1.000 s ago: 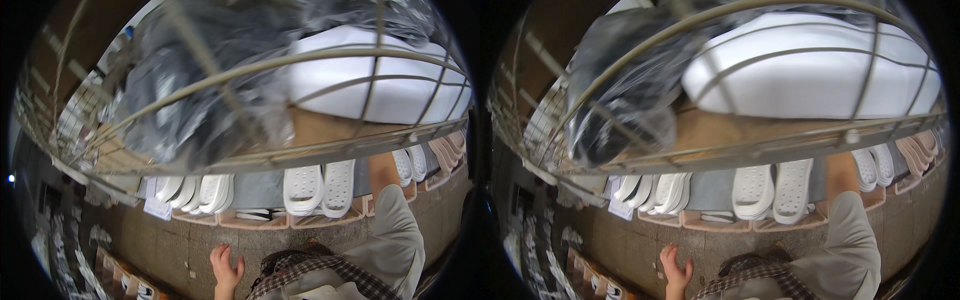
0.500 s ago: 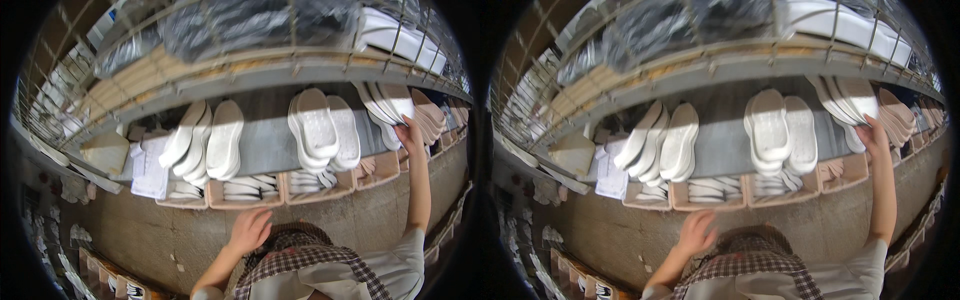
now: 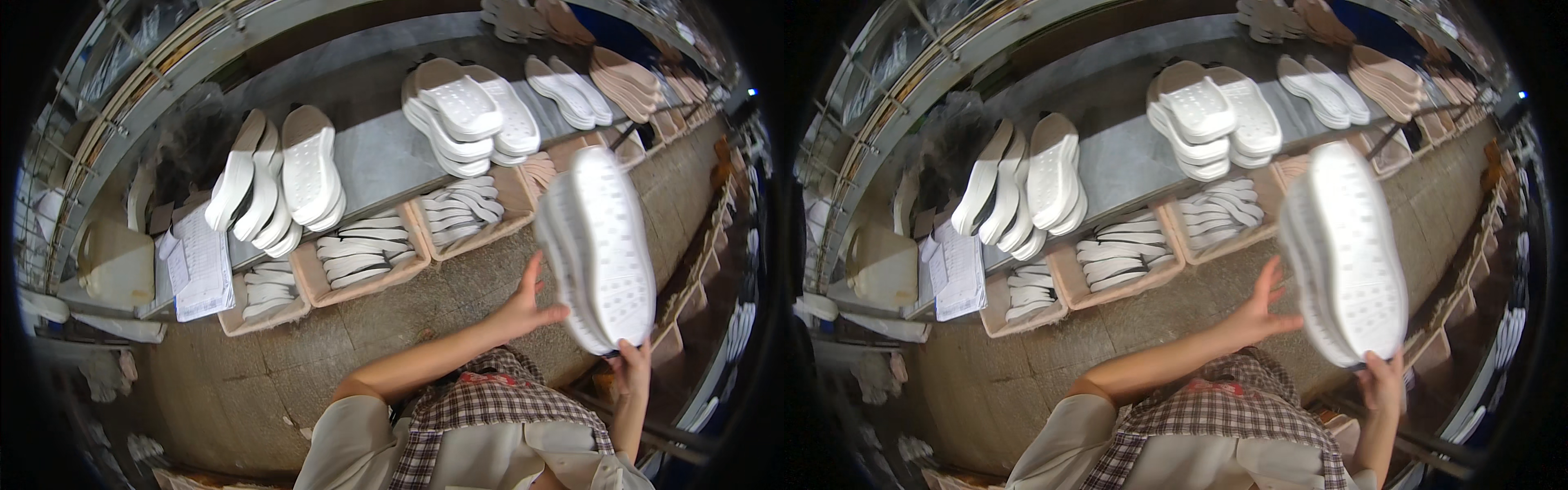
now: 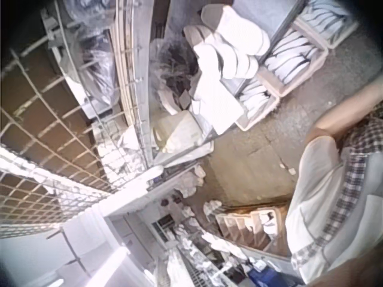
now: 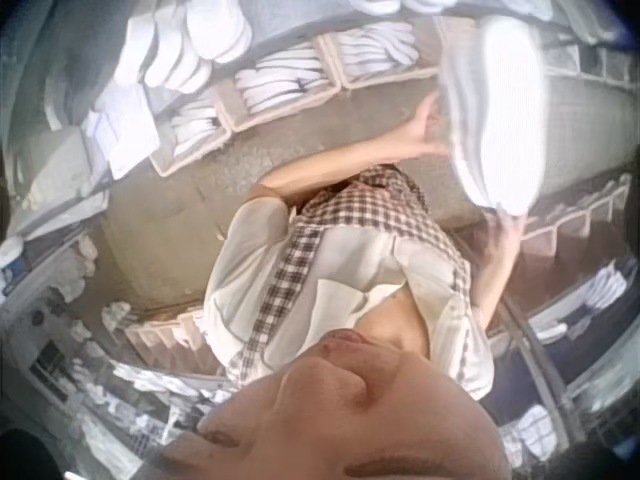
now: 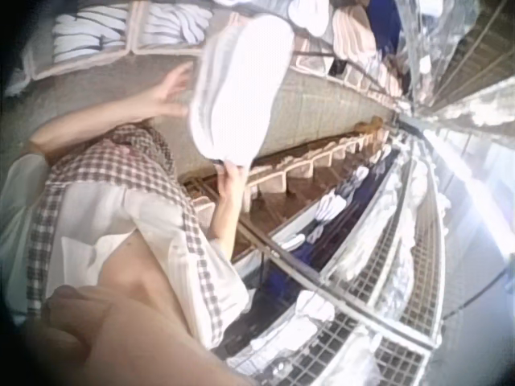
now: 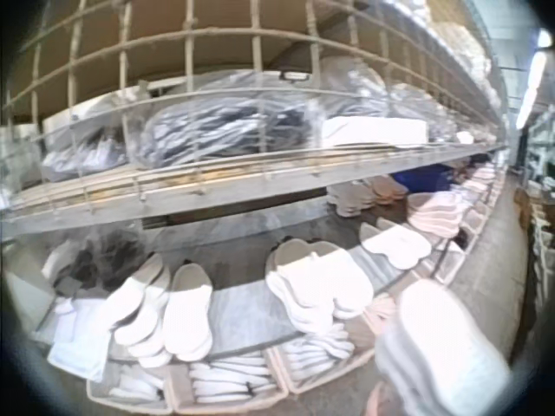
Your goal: The person picks up pairs of white and pink slippers from a shelf, turns them over to view the soles, and places them back on the shelf in neat stacks. The person handles multiple pairs, aligning them by size and color.
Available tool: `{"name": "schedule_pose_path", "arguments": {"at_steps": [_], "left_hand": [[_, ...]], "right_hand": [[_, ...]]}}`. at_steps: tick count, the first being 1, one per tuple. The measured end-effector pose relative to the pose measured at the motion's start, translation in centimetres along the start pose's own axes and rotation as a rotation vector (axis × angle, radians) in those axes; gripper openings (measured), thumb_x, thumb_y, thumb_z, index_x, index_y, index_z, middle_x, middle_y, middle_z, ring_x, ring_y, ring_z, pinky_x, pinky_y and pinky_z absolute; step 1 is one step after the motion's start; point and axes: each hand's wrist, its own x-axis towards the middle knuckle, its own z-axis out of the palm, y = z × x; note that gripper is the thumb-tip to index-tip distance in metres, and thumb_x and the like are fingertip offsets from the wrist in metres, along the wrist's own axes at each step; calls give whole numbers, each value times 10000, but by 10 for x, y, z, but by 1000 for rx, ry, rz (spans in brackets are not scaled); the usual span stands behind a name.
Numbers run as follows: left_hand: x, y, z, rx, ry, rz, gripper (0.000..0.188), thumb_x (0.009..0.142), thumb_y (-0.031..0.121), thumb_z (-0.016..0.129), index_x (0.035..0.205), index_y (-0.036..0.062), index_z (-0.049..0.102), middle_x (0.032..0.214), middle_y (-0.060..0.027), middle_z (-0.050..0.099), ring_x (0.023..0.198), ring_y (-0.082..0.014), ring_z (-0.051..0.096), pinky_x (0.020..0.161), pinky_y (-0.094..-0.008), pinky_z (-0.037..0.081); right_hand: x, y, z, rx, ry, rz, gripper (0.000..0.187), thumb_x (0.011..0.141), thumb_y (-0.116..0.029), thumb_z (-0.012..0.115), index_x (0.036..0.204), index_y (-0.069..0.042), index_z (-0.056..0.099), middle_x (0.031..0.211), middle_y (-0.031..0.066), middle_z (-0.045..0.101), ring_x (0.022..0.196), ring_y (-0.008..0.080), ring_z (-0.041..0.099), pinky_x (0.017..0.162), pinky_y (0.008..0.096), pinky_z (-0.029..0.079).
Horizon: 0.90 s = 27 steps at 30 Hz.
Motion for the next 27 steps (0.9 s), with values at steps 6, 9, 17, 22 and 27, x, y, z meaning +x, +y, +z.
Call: {"name": "schedule_pose_path", "arguments": {"at_steps": [6, 9, 17, 22, 27], "left_hand": [[20, -44, 13, -525, 383, -191, 773, 883, 507, 563, 1431, 73, 234, 1429, -152, 359, 1287, -275, 386, 1075, -432, 317], [22, -45, 14, -677, 335, -136, 696, 926, 544, 440, 1396, 46, 312, 1378, -142, 438, 1263, -280, 425, 1070, -423, 323], [19, 9, 60, -705, 30, -95, 780, 911, 660, 265, 1436, 83, 268, 1410, -124, 404, 1283, -302, 419, 1050, -468, 358], [18, 7, 82, -878, 52, -364, 397, 938, 449, 428, 1147, 151, 586, 1050, -13, 653, 966, -187, 640, 775, -409, 557], [18, 3, 90, -917, -69, -359, 418, 936, 452, 438, 1202, 148, 543, 1143, -56, 607, 999, -227, 625, 815, -436, 542]], "right_hand": [[-8, 18, 48, -496, -297, -232, 852, 708, 31, 650, 1450, -53, 241, 1416, 157, 345, 1295, 267, 362, 1061, 393, 328], [0, -2, 52, -778, -410, -289, 983, 675, -138, 807, 1463, -79, 222, 1351, 144, 370, 1261, 285, 388, 1059, 369, 312], [64, -65, 61, -781, -589, -1030, 367, 905, -316, 550, 1207, -114, 609, 1245, 141, 465, 1143, 292, 413, 984, 395, 332], [83, -65, 73, -345, -770, -910, 308, 927, -214, 521, 1142, -13, 611, 1214, 143, 593, 1119, 276, 544, 978, 372, 390], [87, -59, 74, -283, -700, -828, 281, 922, -172, 522, 1108, 11, 625, 1106, 127, 647, 1040, 232, 593, 918, 333, 439]]}}
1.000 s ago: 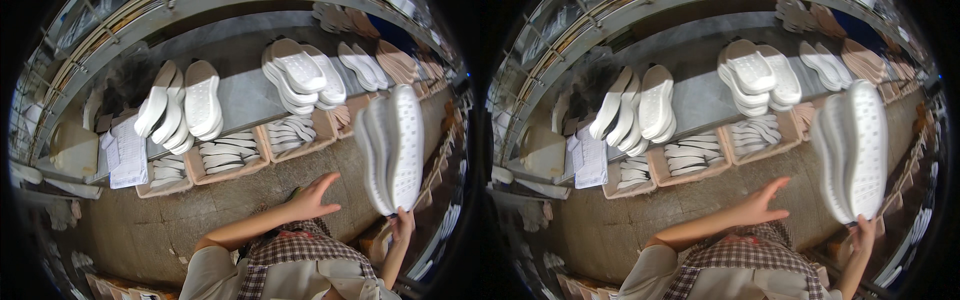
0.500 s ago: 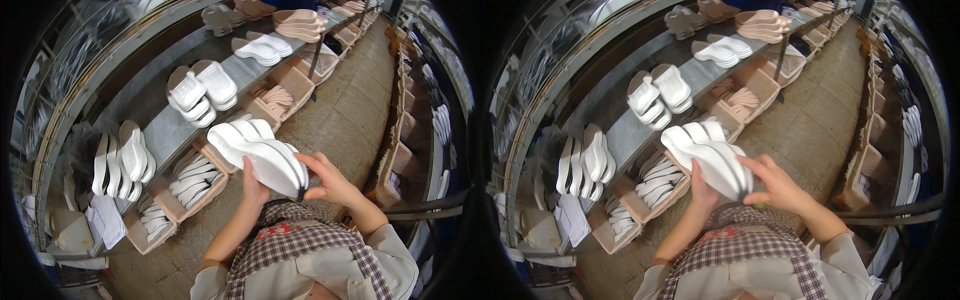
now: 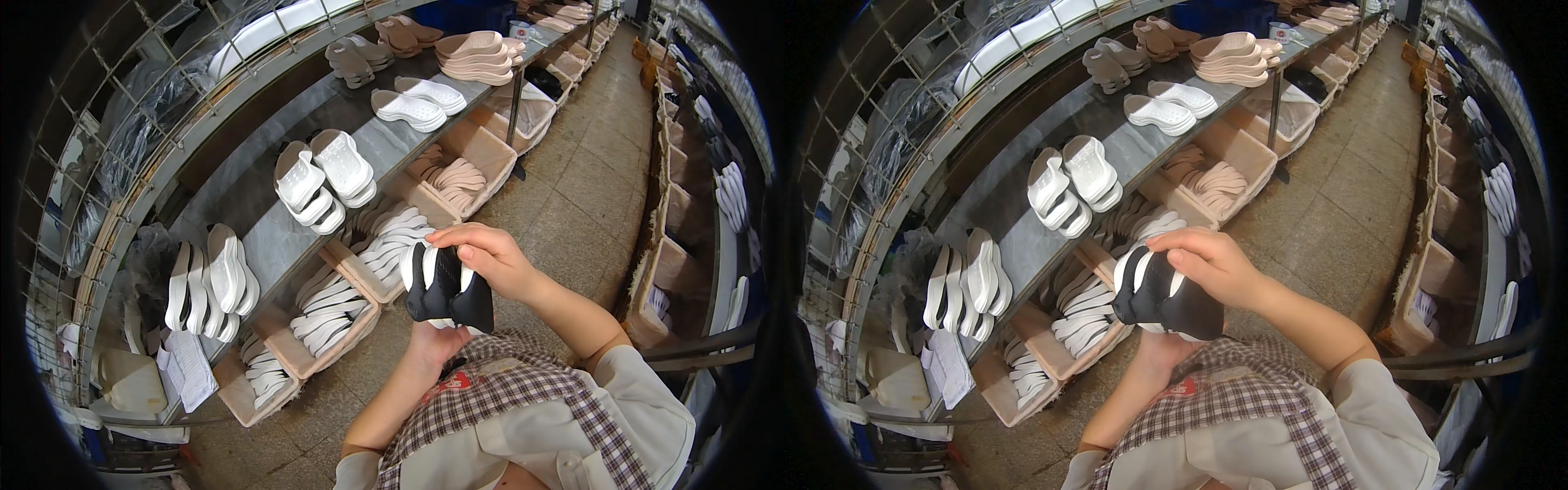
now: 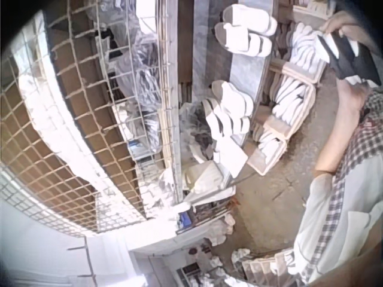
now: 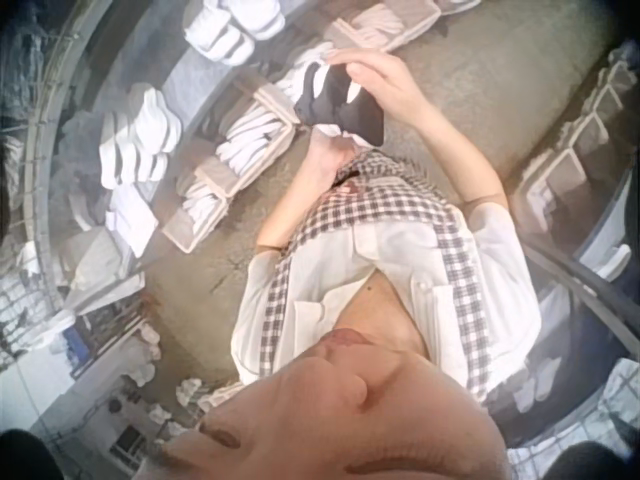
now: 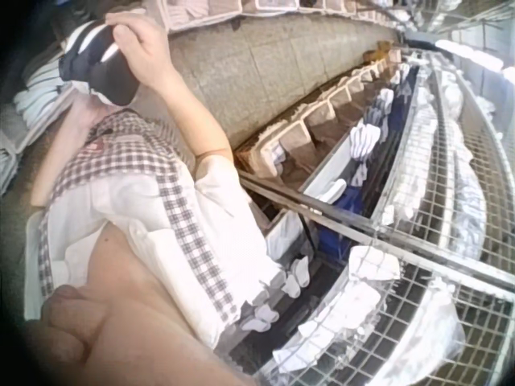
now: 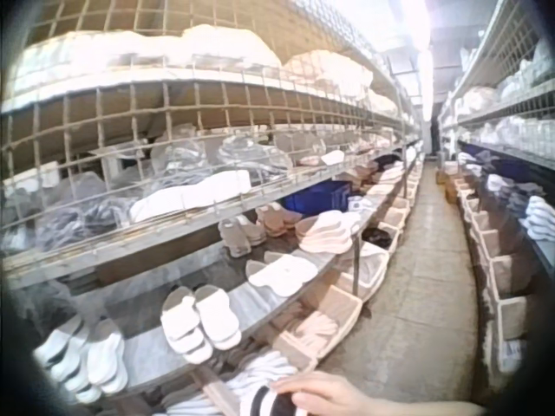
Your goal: The person picks up pairs of white and pink slippers from a shelf, turns them over to view the soles, and places them back on the shelf in neat stacks. The person handles multiple pairs, aligning them by size and color.
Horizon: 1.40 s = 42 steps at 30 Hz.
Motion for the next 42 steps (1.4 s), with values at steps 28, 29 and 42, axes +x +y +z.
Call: {"name": "schedule_pose_path", "arguments": {"at_steps": [28, 29, 42], "left_hand": [[-15, -4, 12, -16, 258, -29, 441, 951, 468, 409, 1233, 143, 506, 1186, -68, 564, 1086, -278, 555, 917, -560, 449], [-15, -4, 12, -15, 260, -29, 442, 952, 467, 408, 1236, 142, 503, 1188, -69, 562, 1089, -277, 553, 920, -561, 448], [-17, -2, 15, 44, 230, -3, 466, 968, 465, 372, 1254, 113, 481, 1213, -91, 541, 1106, -296, 540, 925, -568, 446]], "right_hand": [[6, 14, 16, 344, 159, 192, 282, 973, -185, 465, 957, 31, 647, 931, 64, 655, 902, 121, 591, 828, 266, 460], [6, 15, 17, 338, 164, 184, 284, 973, -186, 466, 956, 32, 646, 930, 64, 654, 903, 122, 591, 830, 267, 459], [7, 19, 18, 331, 202, 201, 295, 977, -186, 457, 931, 42, 638, 920, 69, 651, 893, 126, 590, 829, 273, 457]]}}
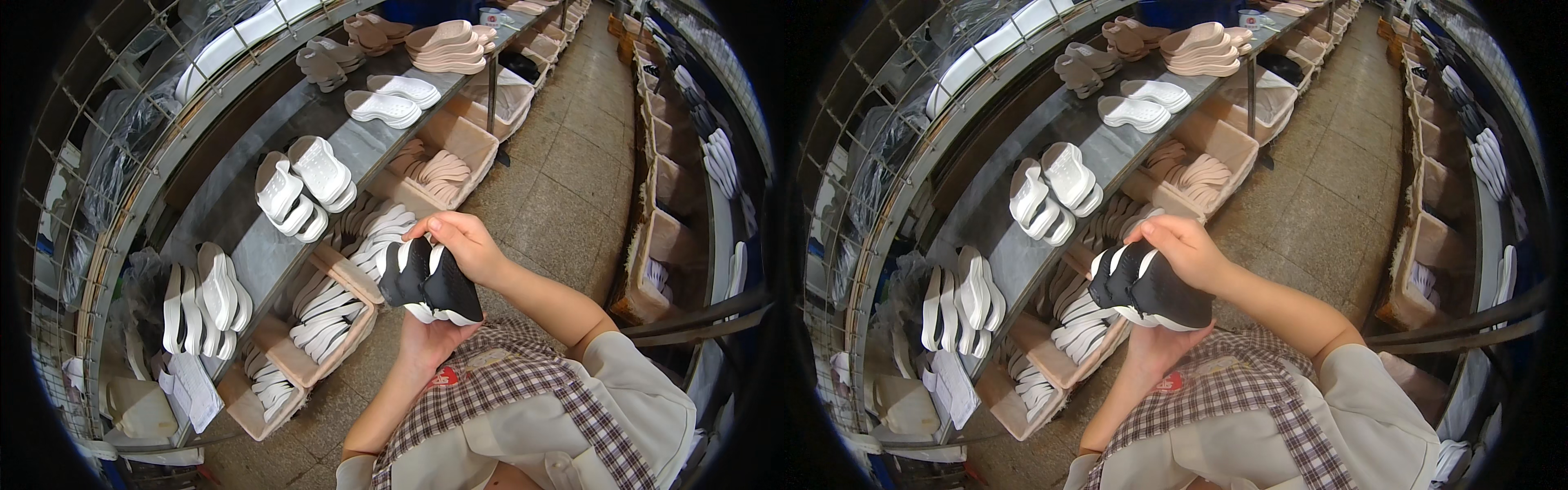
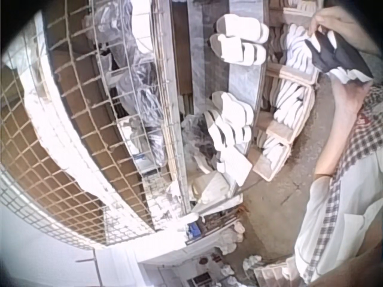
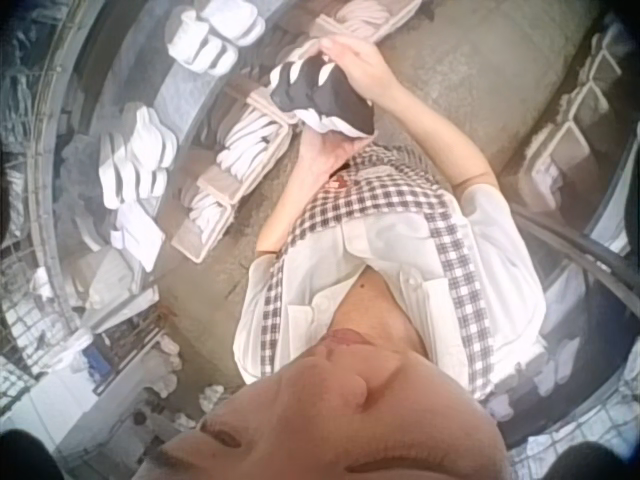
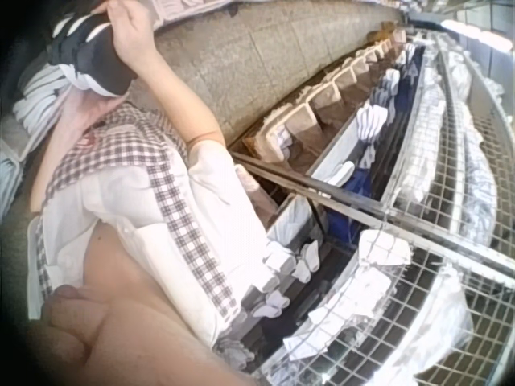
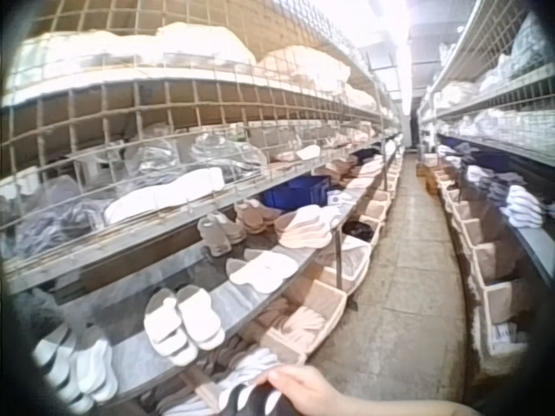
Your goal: The person picks up pairs of white and pink slippers from a shelf, turns them over to view the soles, and places them back on the shelf in neat stacks. The person handles multiple pairs, aligning them by size and color.
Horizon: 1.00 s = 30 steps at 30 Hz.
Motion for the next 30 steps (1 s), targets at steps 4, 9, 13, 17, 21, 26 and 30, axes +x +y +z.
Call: {"name": "schedule_pose_path", "arguments": {"at_steps": [4, 9, 13, 17, 21, 26, 30], "left_hand": [[9, 3, -8, -53, -58, -25, 472, 970, 451, 378, 1295, 118, 457, 1224, -89, 535, 1122, -273, 536, 955, -493, 450], [22, 18, 0, 376, -282, 408, 427, 1003, 278, 389, 1352, 31, 373, 1258, -128, 507, 1126, -204, 534, 931, -299, 474], [13, 37, 15, 437, -163, 534, 416, 1011, 245, 381, 1345, -2, 371, 1242, -141, 515, 1104, -206, 546, 905, -273, 488], [18, 57, 22, 456, -186, 587, 418, 1010, 248, 384, 1344, -3, 372, 1240, -142, 518, 1101, -209, 549, 902, -278, 490], [22, 69, 20, 473, -191, 614, 421, 1009, 250, 387, 1343, -5, 373, 1239, -144, 520, 1097, -212, 552, 900, -284, 492], [25, 77, 21, 486, -197, 620, 424, 1007, 253, 390, 1342, -6, 374, 1237, -146, 522, 1092, -216, 556, 897, -290, 495], [27, 83, 21, 491, -196, 625, 427, 1006, 256, 393, 1341, -8, 375, 1236, -147, 524, 1089, -219, 558, 895, -296, 497]], "right_hand": [[-1, -3, 0, 8, 13, -20, 309, 979, -199, 453, 902, 33, 642, 926, 78, 659, 893, 139, 593, 831, 285, 453], [-17, -21, 0, -59, -188, -223, 382, 1009, -282, 350, 1162, 40, 490, 1152, 176, 596, 1094, 211, 535, 1006, 348, 340], [-28, -21, 22, -244, 180, -196, 573, 985, -286, 405, 1422, 33, 217, 1480, 200, 235, 1361, 262, 239, 1114, 356, 174], [-40, -18, 28, 66, 146, 130, 660, 987, -256, 382, 1467, 39, 38, 1524, 198, 115, 1416, 275, 109, 1139, 360, 105], [-44, -14, 31, 160, 38, 135, 626, 1008, -274, 323, 1462, 56, 46, 1527, 190, 113, 1413, 260, 117, 1140, 358, 109], [-48, -14, 27, 89, -26, 11, 618, 1018, -336, 285, 1458, 56, 99, 1515, 188, 168, 1401, 258, 169, 1138, 360, 129], [-49, -18, 27, 109, -12, 31, 598, 1008, -292, 344, 1452, 55, 144, 1497, 196, 215, 1387, 255, 211, 1130, 356, 164]]}}
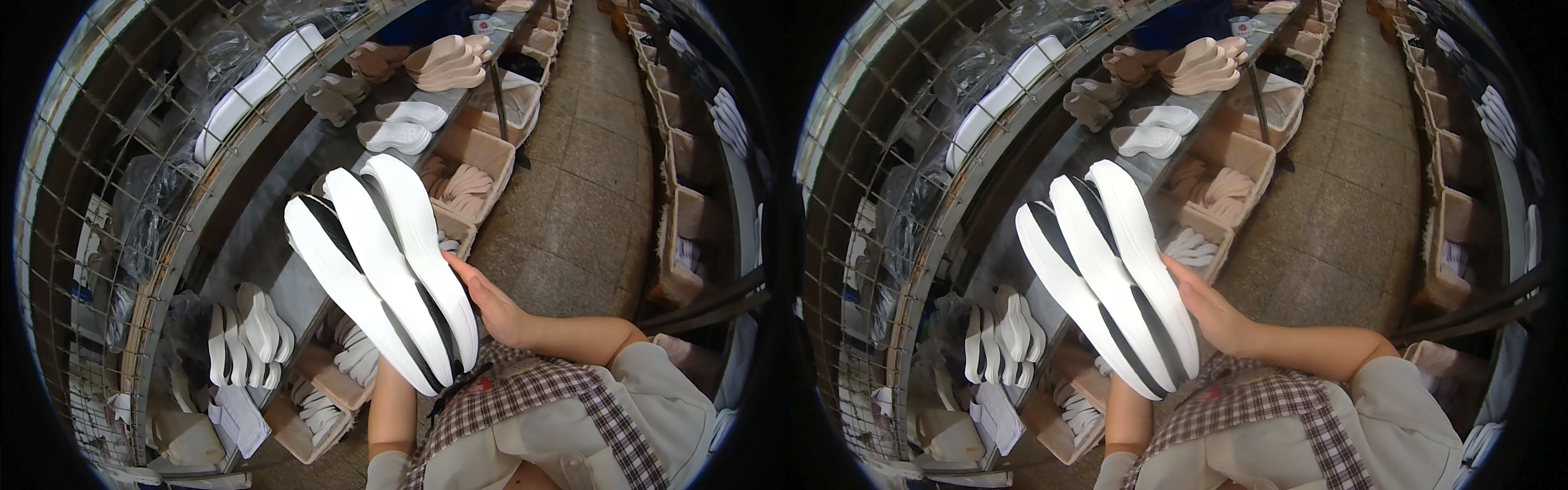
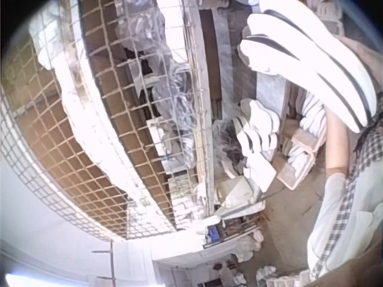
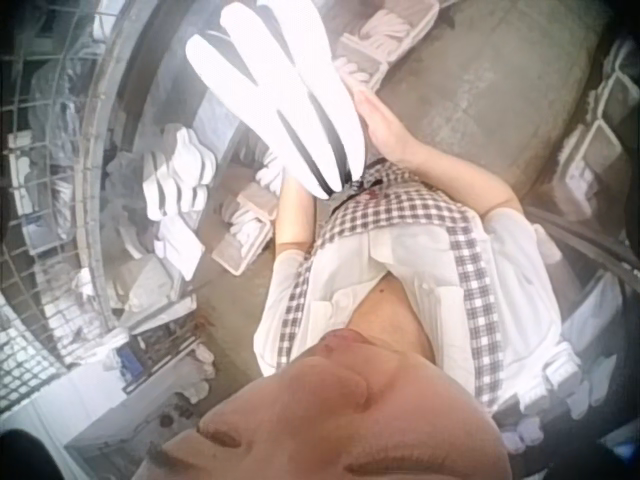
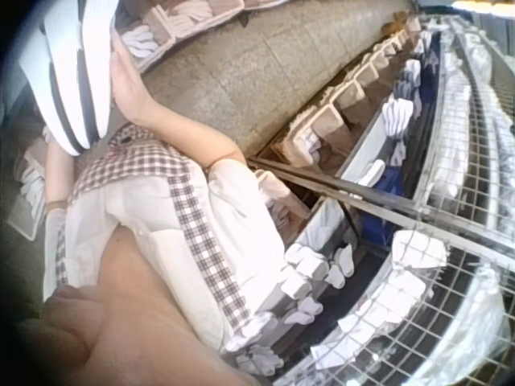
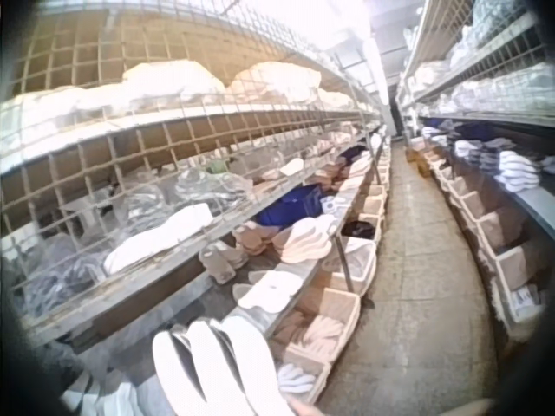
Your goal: The person picks up pairs of white and pink slippers from a shelf, turns them over to view the soles, and places them back on the shelf in neat stacks. The person handles multiple pairs, aligning them by size and color.
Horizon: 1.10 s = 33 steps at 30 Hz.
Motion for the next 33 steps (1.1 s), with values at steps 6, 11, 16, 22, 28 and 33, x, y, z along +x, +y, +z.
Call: {"name": "schedule_pose_path", "arguments": {"at_steps": [6, 11, 16, 22, 28, 33], "left_hand": [[3, 7, -6, 8, 1, 25, 431, 1004, 259, 397, 1340, -10, 377, 1233, -149, 528, 1083, -224, 563, 892, -304, 501], [3, 11, -9, 13, -6, 20, 434, 1002, 262, 400, 1339, -11, 378, 1232, -151, 530, 1078, -227, 566, 889, -311, 504], [1, 12, -14, 14, -3, 20, 438, 1001, 266, 403, 1338, -13, 380, 1230, -153, 533, 1074, -231, 570, 886, -317, 506], [0, 10, -14, 23, 13, 42, 442, 999, 269, 407, 1336, -15, 381, 1227, -155, 536, 1068, -236, 574, 883, -325, 510], [-8, 6, -16, 27, 46, 63, 446, 997, 273, 411, 1335, -17, 383, 1225, -157, 539, 1062, -240, 578, 879, -333, 513], [-20, -1, -8, 49, 90, 64, 450, 996, 276, 414, 1334, -19, 384, 1223, -159, 542, 1058, -244, 582, 876, -340, 516]], "right_hand": [[7, -12, -2, -39, 2, 131, 779, 836, -144, 665, 1437, 45, 207, 1412, 175, 354, 1298, 226, 357, 1072, 341, 300], [12, -13, -11, -60, -31, 137, 882, 757, -110, 761, 1434, 17, 209, 1383, 139, 388, 1281, 213, 371, 1068, 366, 314], [9, -5, -17, -150, -45, 95, 893, 741, -122, 779, 1425, 14, 221, 1384, 142, 379, 1286, 215, 362, 1070, 374, 309], [7, -3, -25, -299, -38, 62, 914, 729, -151, 796, 1425, 9, 224, 1390, 143, 369, 1299, 225, 347, 1075, 374, 297], [9, 2, -32, -256, -44, 44, 882, 724, -168, 791, 1404, 20, 262, 1376, 154, 391, 1299, 237, 356, 1076, 376, 295], [13, 14, -46, -380, -37, -81, 871, 695, -159, 799, 1390, -10, 295, 1392, 173, 365, 1306, 279, 357, 1075, 391, 304]]}}
